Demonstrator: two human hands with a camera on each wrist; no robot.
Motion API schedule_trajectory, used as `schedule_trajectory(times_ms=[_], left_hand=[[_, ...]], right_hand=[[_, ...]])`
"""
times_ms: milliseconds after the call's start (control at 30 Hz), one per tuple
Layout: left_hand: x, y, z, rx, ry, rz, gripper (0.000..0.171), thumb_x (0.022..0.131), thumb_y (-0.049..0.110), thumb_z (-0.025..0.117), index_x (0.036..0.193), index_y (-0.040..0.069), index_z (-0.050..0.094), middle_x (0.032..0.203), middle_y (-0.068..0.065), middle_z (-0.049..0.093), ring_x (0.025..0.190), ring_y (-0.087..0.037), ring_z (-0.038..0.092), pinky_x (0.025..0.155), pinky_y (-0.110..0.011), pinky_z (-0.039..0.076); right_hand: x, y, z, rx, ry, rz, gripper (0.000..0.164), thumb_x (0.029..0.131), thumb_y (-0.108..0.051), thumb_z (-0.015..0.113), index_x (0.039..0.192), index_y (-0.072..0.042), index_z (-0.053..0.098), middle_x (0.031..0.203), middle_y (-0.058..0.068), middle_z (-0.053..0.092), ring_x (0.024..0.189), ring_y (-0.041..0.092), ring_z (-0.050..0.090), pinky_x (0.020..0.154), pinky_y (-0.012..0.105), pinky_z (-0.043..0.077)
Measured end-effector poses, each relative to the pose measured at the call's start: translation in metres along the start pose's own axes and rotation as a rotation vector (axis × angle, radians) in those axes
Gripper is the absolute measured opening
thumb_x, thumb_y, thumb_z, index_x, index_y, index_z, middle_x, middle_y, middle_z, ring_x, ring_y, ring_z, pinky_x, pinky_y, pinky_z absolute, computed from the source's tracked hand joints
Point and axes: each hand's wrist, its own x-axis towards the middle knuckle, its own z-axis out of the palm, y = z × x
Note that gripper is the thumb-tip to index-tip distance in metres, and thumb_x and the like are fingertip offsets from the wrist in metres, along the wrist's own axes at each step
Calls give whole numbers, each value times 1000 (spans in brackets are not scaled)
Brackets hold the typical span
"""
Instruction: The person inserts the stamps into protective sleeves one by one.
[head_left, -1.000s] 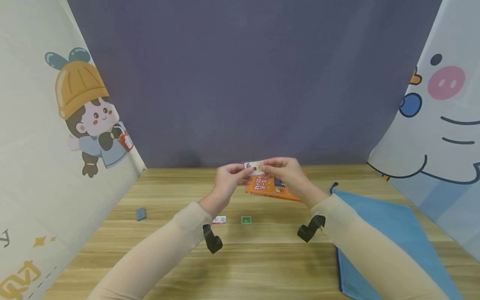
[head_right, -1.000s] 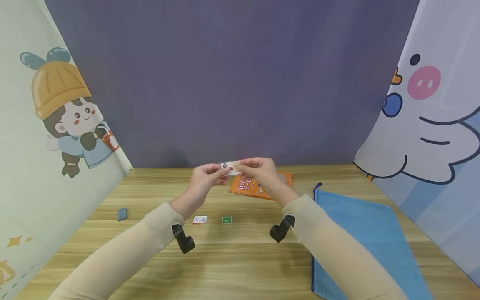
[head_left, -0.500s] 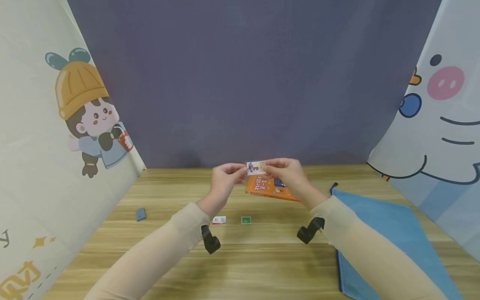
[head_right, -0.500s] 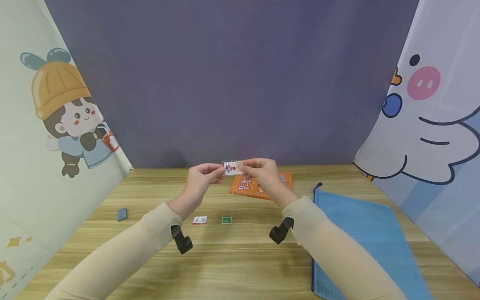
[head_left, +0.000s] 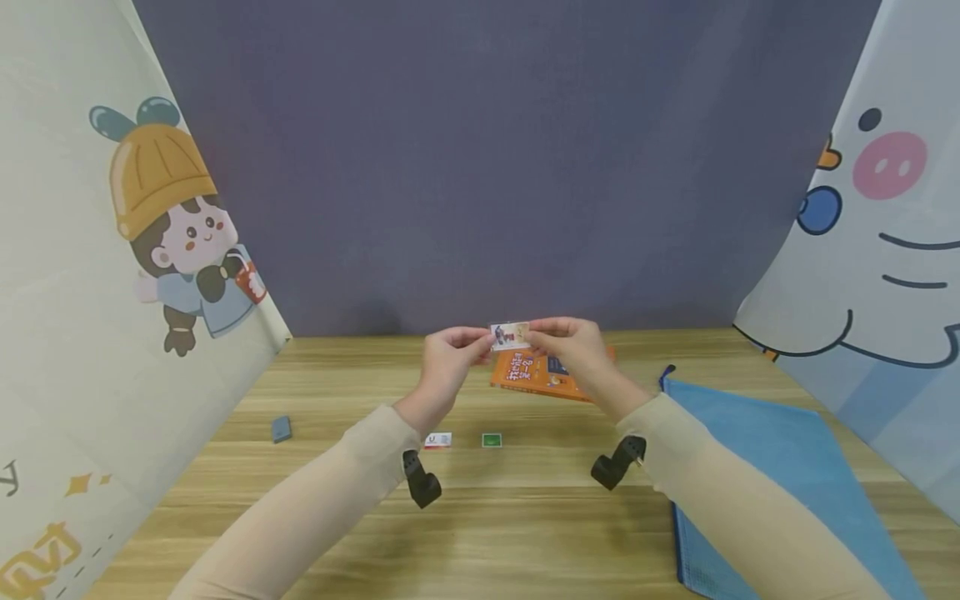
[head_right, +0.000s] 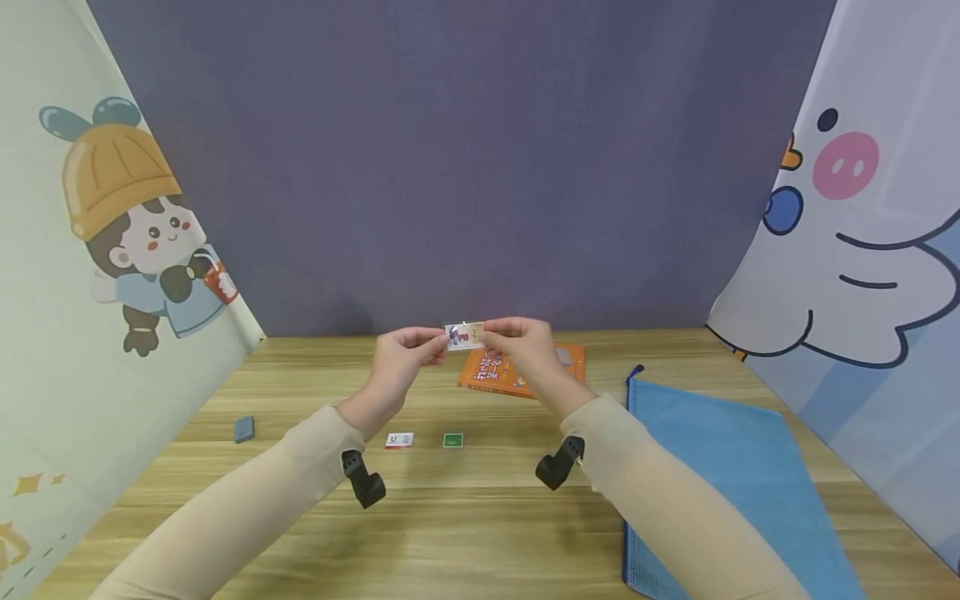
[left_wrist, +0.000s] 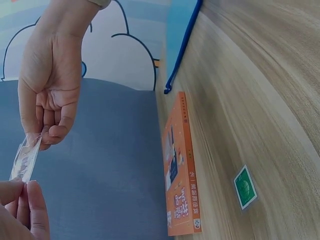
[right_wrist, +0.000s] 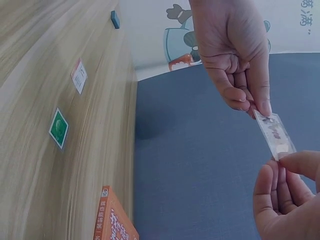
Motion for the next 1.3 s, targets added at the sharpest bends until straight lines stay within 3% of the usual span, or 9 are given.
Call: schedule_trajectory(times_ms=[133, 367, 567, 767, 867, 1067, 1233, 1300], left_hand=[[0, 0, -1, 9, 1, -9, 17, 86, 10, 74, 97, -2, 71, 90, -13, 72, 68, -10, 66, 77, -31, 61], [0, 1, -2, 20, -7, -19, 16, 86, 10, 73, 97, -2, 72, 90, -12, 72, 84, -28, 70, 78, -31, 61], [2, 0, -3, 40, -19, -27, 15, 86, 9, 73, 96, -2, 71, 88, -11, 72, 75, -19, 68, 74, -28, 61], [3, -1, -3, 58, -22, -51, 15, 86, 10, 73, 96, -1, 72, 89, -12, 72, 69, -10, 66, 83, -38, 60], [3, -1, -4, 64, -20, -55, 14, 86, 9, 73, 96, -1, 72, 90, -12, 72, 68, -9, 65, 81, -36, 60], [3, -2, -3, 89, -21, -76, 13, 86, 11, 73, 95, 1, 72, 88, -10, 72, 72, -15, 67, 74, -28, 61], [4, -4, -2, 99, -26, -88, 14, 86, 12, 74, 96, 2, 72, 88, -9, 72, 85, -29, 69, 81, -35, 60], [4, -5, -2, 95, -31, -91, 15, 85, 12, 74, 96, 2, 73, 89, -10, 72, 81, -26, 69, 81, -35, 60]], right_hand=[[1, 0, 1, -13, 4, 12, 32, 89, -18, 71, 115, 1, 66, 91, -1, 72, 75, 9, 67, 71, 20, 57], [-1, 0, 1, -20, -3, 19, 31, 89, -17, 71, 115, 0, 65, 90, 0, 72, 78, 11, 67, 71, 20, 57], [-1, 1, 0, -24, -19, 21, 31, 89, -17, 70, 114, 0, 65, 88, 1, 71, 83, 17, 67, 73, 20, 58], [-2, 1, -1, 3, -50, 11, 32, 92, -14, 66, 117, 5, 62, 89, 2, 70, 79, 14, 67, 77, 24, 59], [-1, 1, -1, 30, -59, 18, 31, 95, -12, 62, 119, 7, 60, 88, 1, 69, 78, 12, 67, 82, 29, 60], [-1, 0, -2, 59, -69, 24, 30, 99, -13, 56, 120, 8, 59, 87, 1, 69, 82, 16, 67, 84, 33, 60], [-3, 0, -3, 52, -81, 12, 33, 95, -16, 62, 119, 7, 60, 83, 0, 69, 76, 15, 68, 73, 26, 60], [-3, 0, -4, 35, -85, -2, 34, 94, -15, 64, 120, 6, 60, 87, 2, 71, 76, 15, 68, 70, 23, 60]])
